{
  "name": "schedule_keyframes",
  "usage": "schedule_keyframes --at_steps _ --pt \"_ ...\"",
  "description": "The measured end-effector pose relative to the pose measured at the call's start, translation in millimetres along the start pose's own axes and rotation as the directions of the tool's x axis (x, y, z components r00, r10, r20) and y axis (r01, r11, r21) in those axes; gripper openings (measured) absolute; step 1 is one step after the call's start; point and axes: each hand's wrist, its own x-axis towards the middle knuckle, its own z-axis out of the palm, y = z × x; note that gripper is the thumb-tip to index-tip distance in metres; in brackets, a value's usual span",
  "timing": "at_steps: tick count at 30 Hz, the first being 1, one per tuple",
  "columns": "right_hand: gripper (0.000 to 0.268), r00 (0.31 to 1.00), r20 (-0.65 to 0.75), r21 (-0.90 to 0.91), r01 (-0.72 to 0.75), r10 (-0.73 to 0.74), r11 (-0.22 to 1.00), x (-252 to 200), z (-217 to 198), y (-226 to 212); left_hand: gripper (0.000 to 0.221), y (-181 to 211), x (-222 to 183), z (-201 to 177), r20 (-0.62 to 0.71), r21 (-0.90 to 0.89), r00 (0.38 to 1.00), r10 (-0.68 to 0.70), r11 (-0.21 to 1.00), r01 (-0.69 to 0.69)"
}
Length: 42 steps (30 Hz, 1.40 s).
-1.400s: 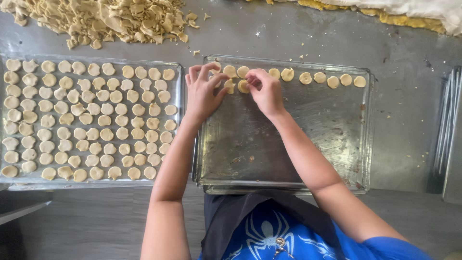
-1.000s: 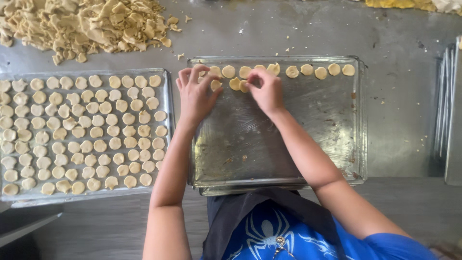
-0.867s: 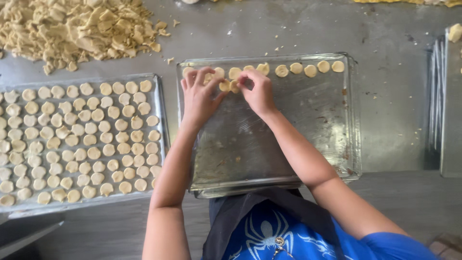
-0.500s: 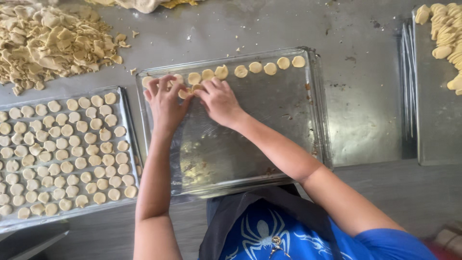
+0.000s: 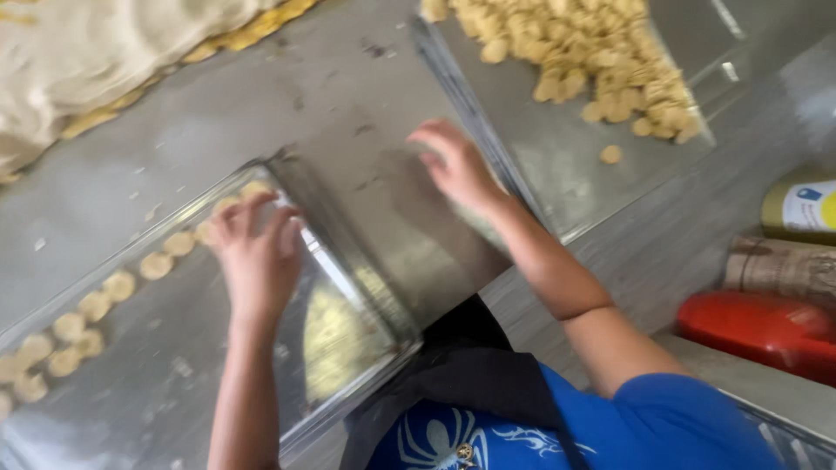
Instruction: The person picks up small circular pieces of dough and stacks them into small cylindrical piles on a metal tray.
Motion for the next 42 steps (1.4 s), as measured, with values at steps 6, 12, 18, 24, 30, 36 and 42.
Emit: schedule_keyframes --at_steps 6,12,18,24,30,36,42 --pt "0.063 0.991 0.100 -0.321 -0.050 0.086 0.946 12 -160 135 0.044 154 153 153 0.032 -0.379 0.969 0.247 0.900 -0.217" --pt "0.083 0.880 0.461 -0.493 0.143 0.118 0.858 58 -178 158 0.053 213 243 261 -0.078 -0.349 0.997 0.026 0.936 -0.052" --pt "0.057 0.815 0.561 -0.498 0.189 0.149 0.846 62 -189 169 0.045 218 248 279 -0.103 -0.406 0.990 -0.099 0.912 0.049" --pt "0.056 0.810 0.542 -0.266 -0.085 0.222 0.960 55 -209 165 0.038 219 229 266 -0.042 -0.580 0.977 -0.209 0.801 0.147" --pt "0.055 0.761 0.420 0.081 -0.575 0.495 0.814 42 -213 179 0.027 212 211 243 -0.026 -0.700 0.984 -0.178 0.705 0.109" --pt "0.050 0.812 0.441 0.878 -0.478 0.383 0.002 20 -177 174 0.022 194 180 186 0.105 -0.775 0.968 -0.227 0.591 0.223" --pt "0.057 0.771 0.600 0.787 -0.522 0.213 -0.330 24 -64 59 0.022 102 70 81 0.043 -0.645 0.970 -0.240 0.735 0.211"
